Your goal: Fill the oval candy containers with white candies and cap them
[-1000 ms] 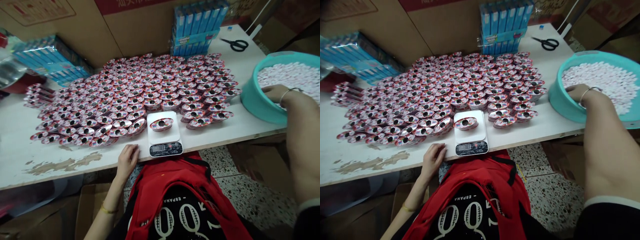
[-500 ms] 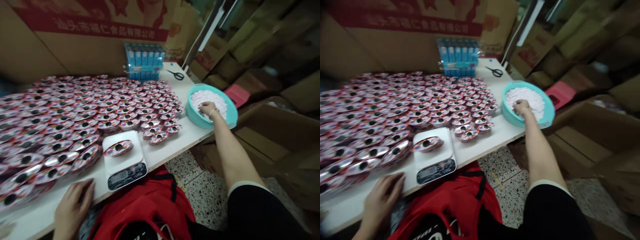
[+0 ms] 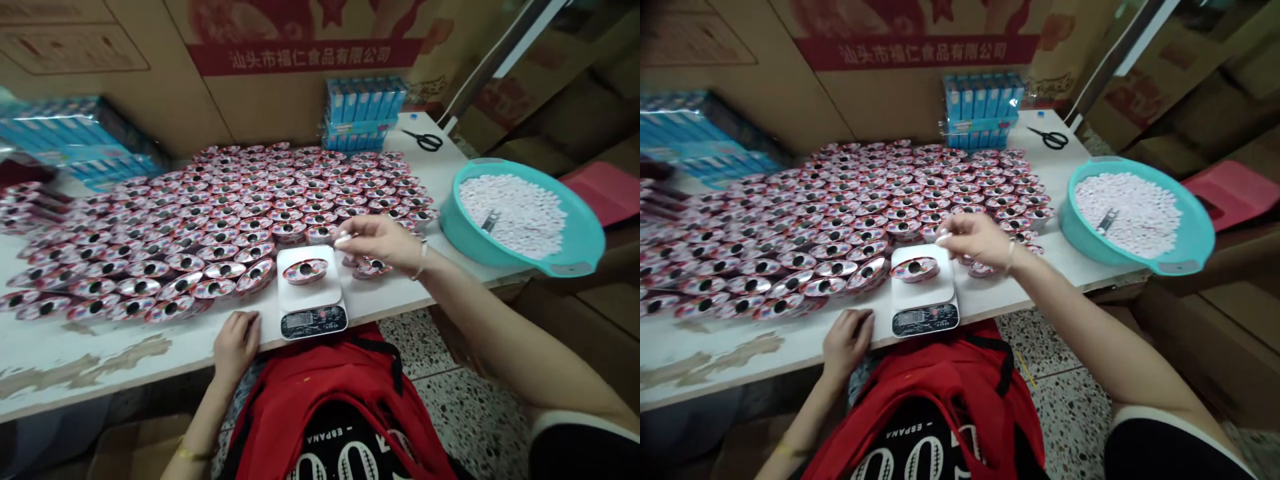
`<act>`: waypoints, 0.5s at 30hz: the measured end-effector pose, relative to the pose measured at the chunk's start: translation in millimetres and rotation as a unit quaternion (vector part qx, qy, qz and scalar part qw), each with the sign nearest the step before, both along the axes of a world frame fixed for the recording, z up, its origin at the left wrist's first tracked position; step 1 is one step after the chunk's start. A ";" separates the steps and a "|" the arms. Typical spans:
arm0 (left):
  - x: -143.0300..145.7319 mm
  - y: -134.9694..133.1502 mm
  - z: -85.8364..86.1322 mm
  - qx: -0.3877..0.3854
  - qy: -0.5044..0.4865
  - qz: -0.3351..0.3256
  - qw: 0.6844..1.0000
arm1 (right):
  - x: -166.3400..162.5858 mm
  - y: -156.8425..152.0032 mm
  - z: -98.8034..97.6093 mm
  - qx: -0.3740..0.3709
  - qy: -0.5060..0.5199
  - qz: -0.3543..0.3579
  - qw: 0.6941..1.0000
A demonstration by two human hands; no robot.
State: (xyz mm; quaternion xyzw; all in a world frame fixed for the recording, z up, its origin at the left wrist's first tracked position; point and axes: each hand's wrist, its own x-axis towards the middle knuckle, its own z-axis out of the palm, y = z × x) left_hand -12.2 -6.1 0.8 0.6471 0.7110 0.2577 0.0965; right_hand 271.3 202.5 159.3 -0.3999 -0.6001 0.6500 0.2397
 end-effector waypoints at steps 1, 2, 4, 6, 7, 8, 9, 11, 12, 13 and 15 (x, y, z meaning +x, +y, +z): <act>-0.1 -1.0 -0.4 0.005 0.000 -0.002 1.000 | -17.3 -5.7 -3.5 0.018 -0.014 0.038 0.999; -0.2 -1.8 -0.8 0.011 0.001 -0.004 1.000 | -31.4 -9.8 -7.2 0.052 -0.040 0.067 0.996; -0.2 -2.6 -1.4 0.026 0.008 -0.008 1.000 | -50.3 -14.3 -13.0 0.150 -0.122 0.113 0.975; -0.1 -2.5 -2.0 0.042 0.017 -0.012 0.999 | -60.1 -16.4 -14.5 0.236 -0.219 0.153 0.934; -0.1 -2.2 -2.2 0.049 0.019 -0.014 0.999 | -63.2 -17.2 -13.9 0.262 -0.260 0.172 0.913; -0.1 -1.9 -2.4 0.054 0.021 -0.017 0.998 | -65.6 -18.0 -12.6 0.279 -0.293 0.187 0.895; -0.1 -1.6 -2.6 0.058 0.022 -0.020 0.998 | -67.7 -18.8 -11.2 0.288 -0.317 0.198 0.881; 0.1 -1.3 -2.8 0.064 0.022 -0.024 0.997 | -71.2 -20.1 -8.8 0.297 -0.345 0.210 0.865; 0.2 -1.3 -2.7 0.065 0.021 -0.026 0.997 | -72.5 -20.5 -8.1 0.298 -0.349 0.213 0.862; 0.5 -1.4 -2.6 0.065 0.020 -0.027 0.997 | -73.3 -20.6 -7.8 0.298 -0.348 0.210 0.864; 1.1 -1.7 -2.2 0.065 0.021 -0.027 0.997 | -72.6 -20.0 -7.6 0.292 -0.322 0.188 0.881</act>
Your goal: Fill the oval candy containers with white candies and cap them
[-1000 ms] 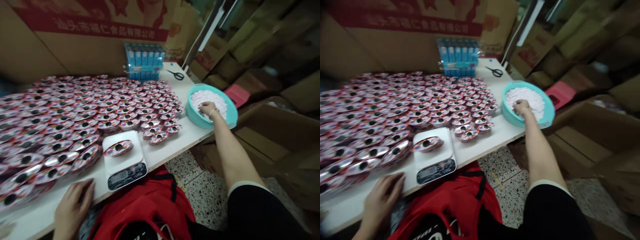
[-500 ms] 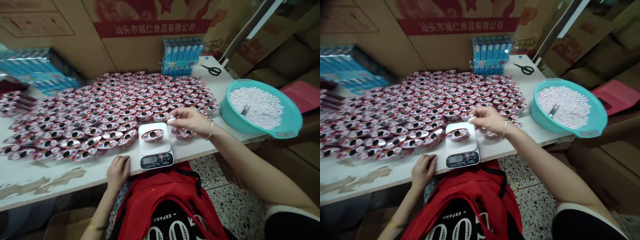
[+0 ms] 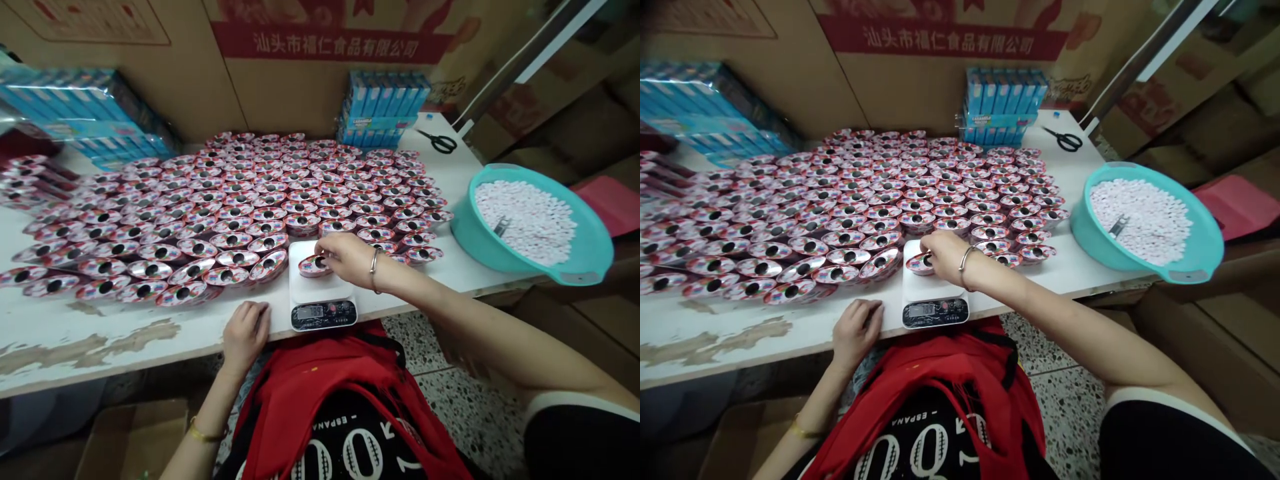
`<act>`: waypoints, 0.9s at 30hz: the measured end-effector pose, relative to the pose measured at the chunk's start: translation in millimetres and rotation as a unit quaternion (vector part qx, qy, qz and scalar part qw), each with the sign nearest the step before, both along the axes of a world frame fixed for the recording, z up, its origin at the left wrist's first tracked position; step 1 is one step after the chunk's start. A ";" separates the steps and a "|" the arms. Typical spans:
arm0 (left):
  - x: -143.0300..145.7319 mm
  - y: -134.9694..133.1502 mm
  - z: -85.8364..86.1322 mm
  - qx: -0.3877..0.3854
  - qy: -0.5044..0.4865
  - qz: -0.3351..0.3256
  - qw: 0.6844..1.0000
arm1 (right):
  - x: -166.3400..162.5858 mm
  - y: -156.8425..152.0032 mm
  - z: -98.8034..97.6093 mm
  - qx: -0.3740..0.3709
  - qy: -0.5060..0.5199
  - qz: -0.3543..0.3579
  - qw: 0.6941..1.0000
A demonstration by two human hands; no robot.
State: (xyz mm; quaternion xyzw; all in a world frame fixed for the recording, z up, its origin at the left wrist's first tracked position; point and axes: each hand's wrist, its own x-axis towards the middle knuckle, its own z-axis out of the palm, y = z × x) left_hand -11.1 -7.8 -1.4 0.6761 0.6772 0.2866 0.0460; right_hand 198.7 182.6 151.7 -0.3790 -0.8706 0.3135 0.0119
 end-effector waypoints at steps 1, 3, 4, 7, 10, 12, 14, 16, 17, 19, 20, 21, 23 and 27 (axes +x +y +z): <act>0.3 -0.2 0.2 0.001 0.002 0.000 1.000 | 1.7 0.8 0.1 -0.012 0.032 -0.016 0.999; 0.8 -0.4 0.3 0.002 0.004 0.000 1.000 | 8.0 3.4 0.9 -0.073 0.121 -0.060 0.988; 1.0 -0.6 0.0 0.001 0.004 0.000 1.000 | 12.5 5.0 1.6 -0.122 0.170 -0.085 0.974; 0.9 -0.9 -1.7 -0.004 0.003 0.004 1.000 | 29.8 10.1 3.2 -0.279 0.285 -0.156 0.904; 0.8 -1.0 -3.0 -0.006 0.004 0.005 1.000 | 47.5 12.6 1.9 -0.357 0.324 -0.214 0.850; 1.0 -0.7 -2.8 -0.005 0.003 0.002 1.000 | 55.9 11.9 -0.4 -0.378 0.321 -0.238 0.835; 1.6 -0.2 -2.1 -0.004 0.003 0.004 1.000 | 59.6 9.5 -2.2 -0.384 0.316 -0.247 0.832; 2.0 0.0 -1.4 -0.003 0.004 0.005 1.000 | 58.2 6.0 -2.1 -0.372 0.314 -0.245 0.838; 2.2 0.0 -1.2 -0.003 0.006 0.005 1.000 | 55.7 4.2 -1.3 -0.361 0.315 -0.241 0.844; 2.1 -0.3 -1.1 -0.002 0.007 0.005 1.000 | 48.1 1.0 0.8 -0.335 0.312 -0.229 0.859; 1.9 -0.5 -1.2 -0.002 0.008 0.005 1.000 | 43.4 -0.3 1.6 -0.324 0.307 -0.219 0.868; 1.7 -0.8 -1.4 -0.002 0.009 0.005 1.000 | 38.4 -1.3 1.8 -0.314 0.302 -0.208 0.876; 1.0 -1.2 -2.0 -0.003 0.007 0.005 1.000 | 28.7 -2.6 0.0 -0.300 0.288 -0.181 0.891; 0.1 -0.8 -2.2 0.000 0.007 0.001 1.000 | 14.4 -3.7 -11.7 -0.254 0.247 -0.128 0.926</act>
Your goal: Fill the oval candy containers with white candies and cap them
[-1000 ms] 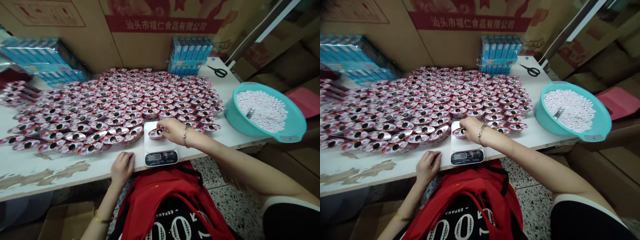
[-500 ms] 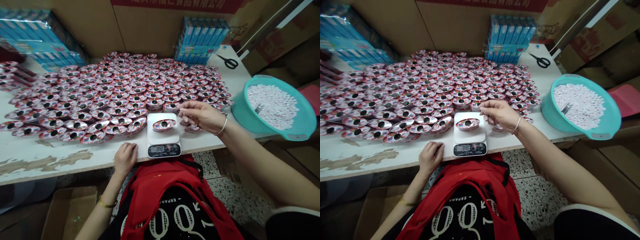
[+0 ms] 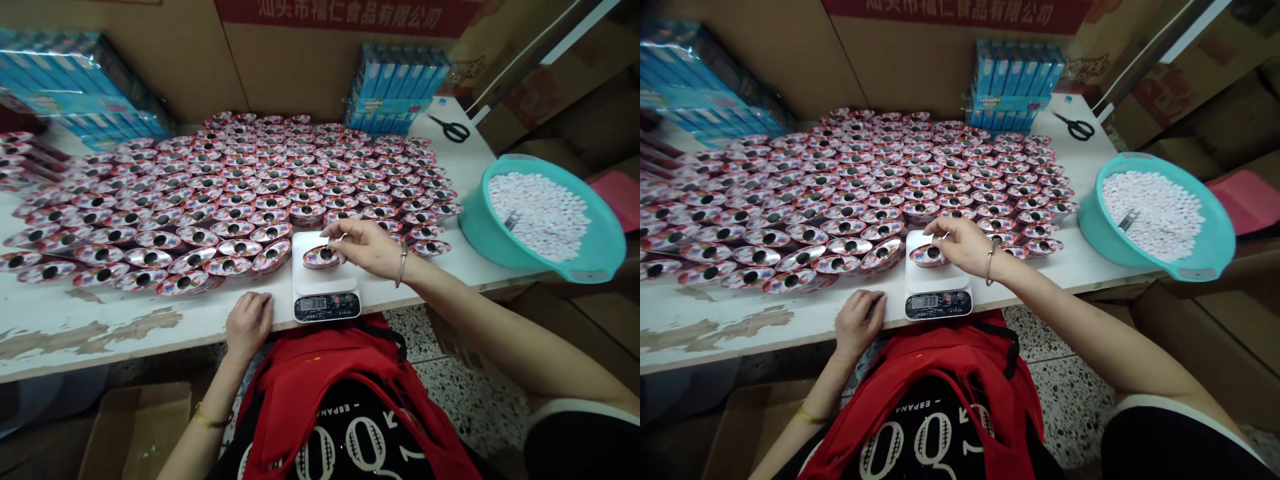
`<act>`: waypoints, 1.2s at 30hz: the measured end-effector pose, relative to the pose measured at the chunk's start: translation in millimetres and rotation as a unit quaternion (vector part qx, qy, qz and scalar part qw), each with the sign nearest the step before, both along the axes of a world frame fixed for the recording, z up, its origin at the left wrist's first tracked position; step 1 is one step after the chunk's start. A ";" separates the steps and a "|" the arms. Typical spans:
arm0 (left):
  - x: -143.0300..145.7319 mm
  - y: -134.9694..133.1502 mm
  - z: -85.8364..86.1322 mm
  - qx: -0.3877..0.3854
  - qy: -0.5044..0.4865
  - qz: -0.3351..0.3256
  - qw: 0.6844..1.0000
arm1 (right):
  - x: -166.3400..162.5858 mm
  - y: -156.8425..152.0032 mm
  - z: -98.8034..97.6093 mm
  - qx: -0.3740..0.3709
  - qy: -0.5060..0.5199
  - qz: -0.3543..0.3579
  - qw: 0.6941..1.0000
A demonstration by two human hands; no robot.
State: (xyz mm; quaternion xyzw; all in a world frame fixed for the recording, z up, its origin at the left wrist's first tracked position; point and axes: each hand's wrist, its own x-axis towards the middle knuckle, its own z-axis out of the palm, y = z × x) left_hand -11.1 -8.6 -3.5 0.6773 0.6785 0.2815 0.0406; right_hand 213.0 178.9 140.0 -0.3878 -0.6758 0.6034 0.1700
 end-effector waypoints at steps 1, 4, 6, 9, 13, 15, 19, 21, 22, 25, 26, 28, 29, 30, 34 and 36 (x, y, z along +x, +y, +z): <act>0.0 0.4 0.3 0.002 0.001 0.000 1.000 | -2.2 -0.1 -3.2 0.023 -0.013 0.008 1.000; 0.7 1.4 1.4 0.005 0.003 -0.001 1.000 | -6.1 -0.1 -9.2 0.087 -0.046 0.017 0.995; 1.3 1.6 1.7 0.004 -0.001 -0.001 1.000 | -7.0 0.5 -9.6 0.101 -0.044 0.013 0.994; 1.7 0.8 1.2 -0.004 -0.009 0.004 1.000 | -8.0 2.7 -8.3 0.076 -0.012 0.014 0.997; 1.4 -0.3 0.8 -0.010 -0.013 0.006 1.000 | -12.1 4.5 -8.2 -0.001 0.036 -0.012 0.999; 1.3 -0.3 1.4 -0.009 -0.011 0.003 1.000 | -14.6 4.1 -7.2 -0.053 0.055 -0.031 0.997; 1.6 0.4 2.8 -0.006 -0.009 0.004 1.000 | -12.7 3.8 0.5 -0.093 0.084 -0.048 0.991; 1.7 0.7 3.1 -0.004 -0.009 0.003 1.000 | -5.7 3.3 4.6 -0.031 0.085 -0.056 0.994; 1.8 0.8 3.1 -0.003 -0.009 0.002 1.000 | -0.6 2.3 5.6 0.025 0.078 -0.064 0.995; 1.7 0.7 2.6 -0.005 -0.010 0.001 1.000 | 18.2 -6.0 1.8 0.232 0.019 -0.061 0.971; 1.8 0.6 2.3 -0.006 -0.010 0.002 1.000 | 24.7 -10.5 -1.8 0.294 -0.007 -0.047 0.955; 2.1 0.5 1.8 -0.006 -0.007 0.003 1.000 | 36.5 -20.9 -11.5 0.386 -0.062 -0.010 0.920; 2.3 0.6 1.6 -0.007 -0.005 0.003 1.000 | 41.2 -26.2 -17.0 0.421 -0.089 0.004 0.903; 2.6 0.7 1.5 -0.009 -0.004 0.003 1.000 | 44.9 -31.1 -22.4 0.448 -0.116 0.016 0.886; 3.6 1.1 1.9 -0.006 -0.001 0.006 1.000 | 46.6 -44.0 -39.2 0.511 -0.188 0.055 0.837; 3.5 1.1 2.3 -0.004 0.000 0.005 1.000 | 39.6 -46.0 -42.5 0.526 -0.205 0.064 0.823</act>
